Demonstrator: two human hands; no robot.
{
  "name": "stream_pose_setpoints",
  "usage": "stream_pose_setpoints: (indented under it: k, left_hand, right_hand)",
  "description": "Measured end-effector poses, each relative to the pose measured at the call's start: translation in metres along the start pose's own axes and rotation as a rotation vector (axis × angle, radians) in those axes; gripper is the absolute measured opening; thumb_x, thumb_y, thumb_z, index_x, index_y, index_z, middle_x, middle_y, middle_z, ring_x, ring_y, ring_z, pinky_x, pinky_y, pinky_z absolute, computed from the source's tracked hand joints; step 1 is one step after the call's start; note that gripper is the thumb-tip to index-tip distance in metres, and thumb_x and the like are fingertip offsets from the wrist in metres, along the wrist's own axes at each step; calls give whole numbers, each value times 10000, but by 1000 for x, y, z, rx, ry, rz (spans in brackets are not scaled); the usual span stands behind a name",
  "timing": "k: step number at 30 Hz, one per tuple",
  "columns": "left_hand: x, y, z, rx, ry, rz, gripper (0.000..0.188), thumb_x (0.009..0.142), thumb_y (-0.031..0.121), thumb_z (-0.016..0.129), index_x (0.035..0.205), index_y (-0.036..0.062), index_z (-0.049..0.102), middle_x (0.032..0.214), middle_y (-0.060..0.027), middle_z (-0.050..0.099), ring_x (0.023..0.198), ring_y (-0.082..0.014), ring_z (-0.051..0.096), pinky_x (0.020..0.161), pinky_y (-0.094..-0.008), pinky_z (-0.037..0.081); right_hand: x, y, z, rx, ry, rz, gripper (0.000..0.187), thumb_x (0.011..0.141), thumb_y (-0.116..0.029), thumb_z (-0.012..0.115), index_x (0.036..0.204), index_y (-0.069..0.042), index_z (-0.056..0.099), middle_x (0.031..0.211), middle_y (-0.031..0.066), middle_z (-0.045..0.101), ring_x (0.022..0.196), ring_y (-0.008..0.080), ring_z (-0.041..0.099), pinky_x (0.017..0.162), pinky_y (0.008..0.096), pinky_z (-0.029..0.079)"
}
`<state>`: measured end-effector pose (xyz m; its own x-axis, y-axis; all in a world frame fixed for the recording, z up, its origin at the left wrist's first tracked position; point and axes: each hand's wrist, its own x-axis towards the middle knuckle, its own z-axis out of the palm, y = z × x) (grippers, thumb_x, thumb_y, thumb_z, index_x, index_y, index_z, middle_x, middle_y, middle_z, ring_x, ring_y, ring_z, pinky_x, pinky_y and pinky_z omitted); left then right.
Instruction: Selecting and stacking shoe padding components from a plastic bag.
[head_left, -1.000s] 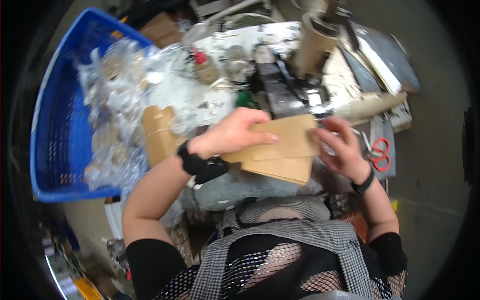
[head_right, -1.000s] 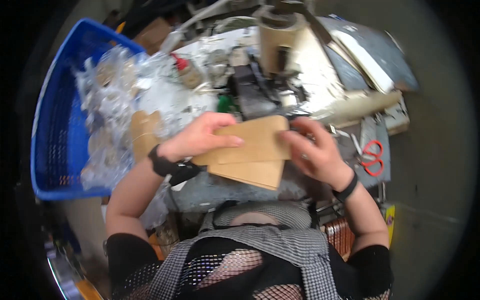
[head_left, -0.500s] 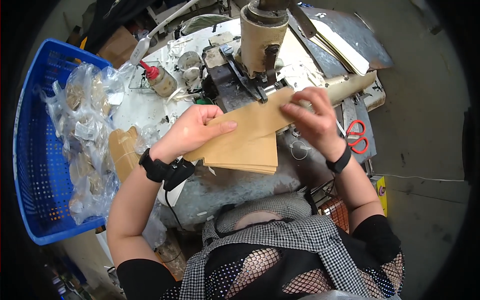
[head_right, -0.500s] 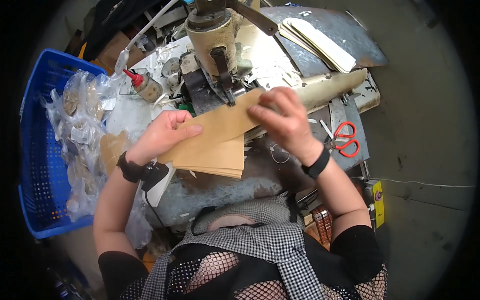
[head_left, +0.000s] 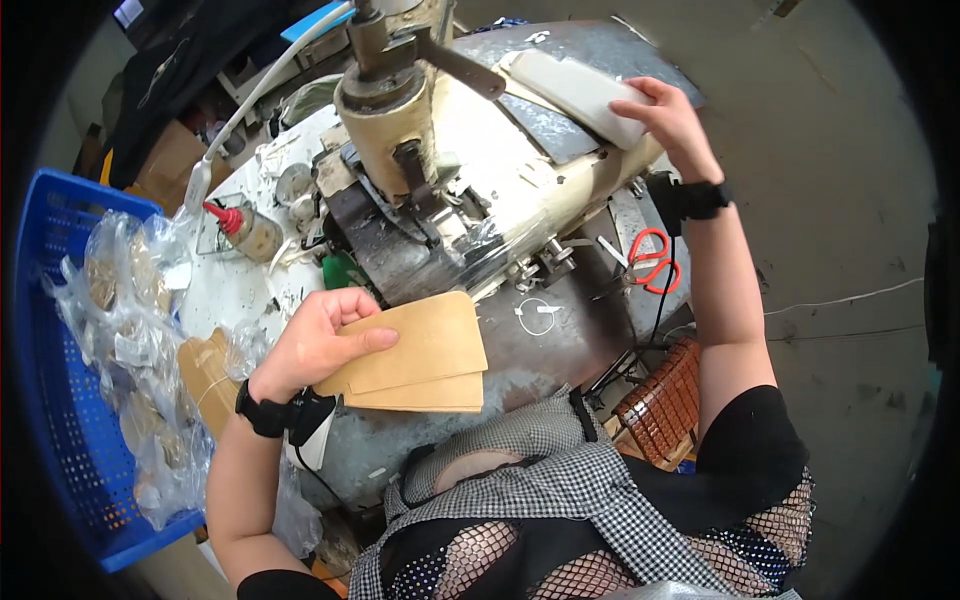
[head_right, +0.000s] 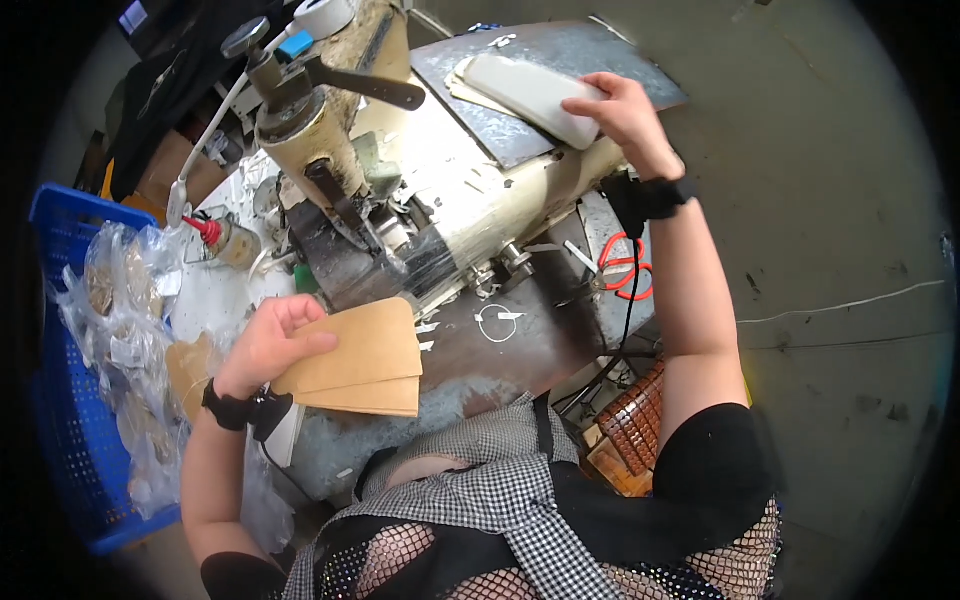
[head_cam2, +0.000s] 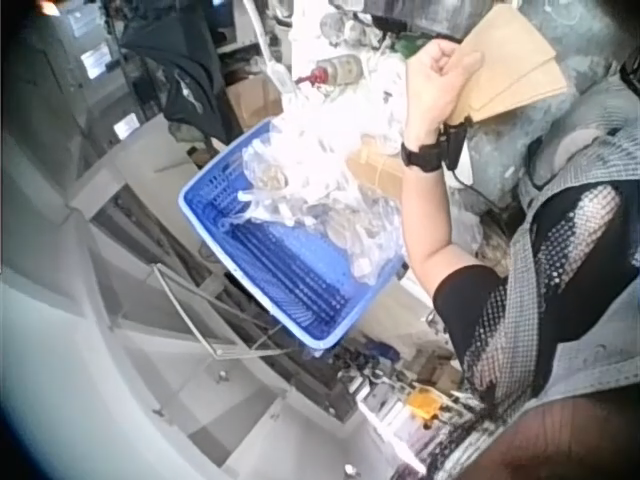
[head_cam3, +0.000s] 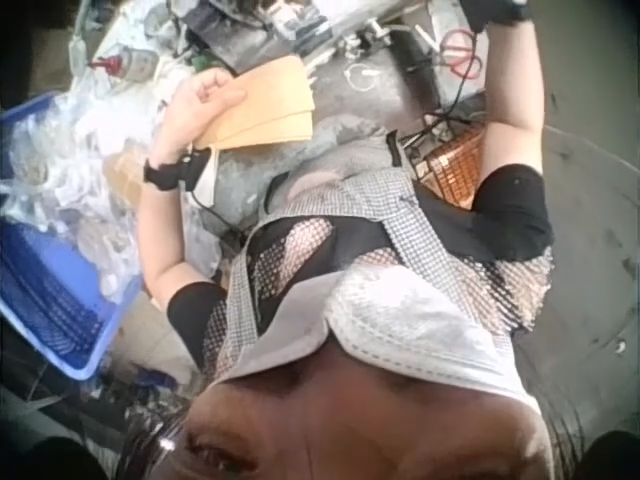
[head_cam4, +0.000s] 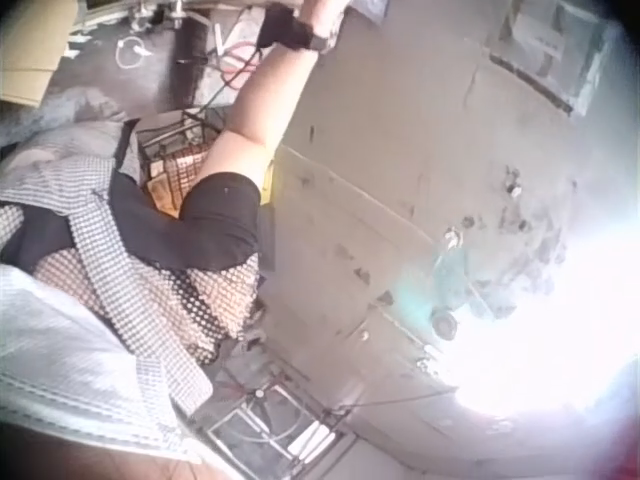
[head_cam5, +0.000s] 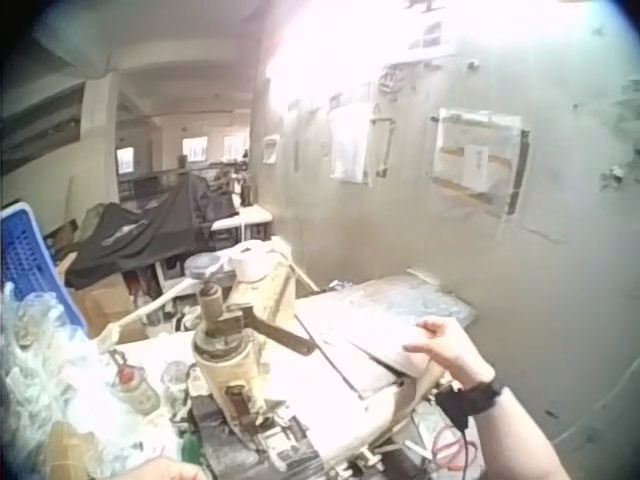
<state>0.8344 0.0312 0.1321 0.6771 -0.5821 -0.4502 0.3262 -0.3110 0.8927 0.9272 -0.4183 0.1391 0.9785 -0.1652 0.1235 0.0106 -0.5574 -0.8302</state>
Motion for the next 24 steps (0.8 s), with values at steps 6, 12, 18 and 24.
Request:
stream_pose_setpoints:
  k: [6, 12, 18, 24]
  left_hand:
    - [-4, -7, 0, -2, 15, -8, 180, 819, 144, 713, 856, 18, 590, 781, 2, 646, 678, -24, 562, 605, -183, 446]
    - [-8, -11, -2, -23, 28, 23, 166, 825, 138, 706, 858, 19, 594, 773, 12, 639, 671, -21, 555, 601, -182, 446]
    - [0, -11, -9, -2, 98, 83, 170, 854, 173, 675, 823, 21, 605, 758, 21, 626, 657, -17, 543, 594, -181, 443]
    - [-2, -9, -16, -61, 173, 30, 217, 854, 211, 678, 836, 4, 617, 741, 4, 635, 635, -27, 557, 577, -185, 449]
  right_hand:
    - [6, -7, 34, -653, -41, -180, 828, 633, -348, 746, 1333, -71, 402, 1244, 234, 510, 1168, 368, 478, 1000, 415, 374]
    - [12, -4, 38, -553, 1, -279, 746, 610, -325, 718, 1267, -67, 477, 1125, 259, 572, 1073, 384, 543, 946, 396, 431]
    - [34, 19, 15, -548, 40, -185, 705, 626, -355, 729, 1236, -76, 510, 1134, 226, 578, 1055, 370, 549, 916, 408, 444]
    - [-22, -5, 54, -337, 222, -725, 550, 672, -307, 742, 1137, -62, 578, 1073, 166, 553, 1020, 340, 516, 863, 409, 442]
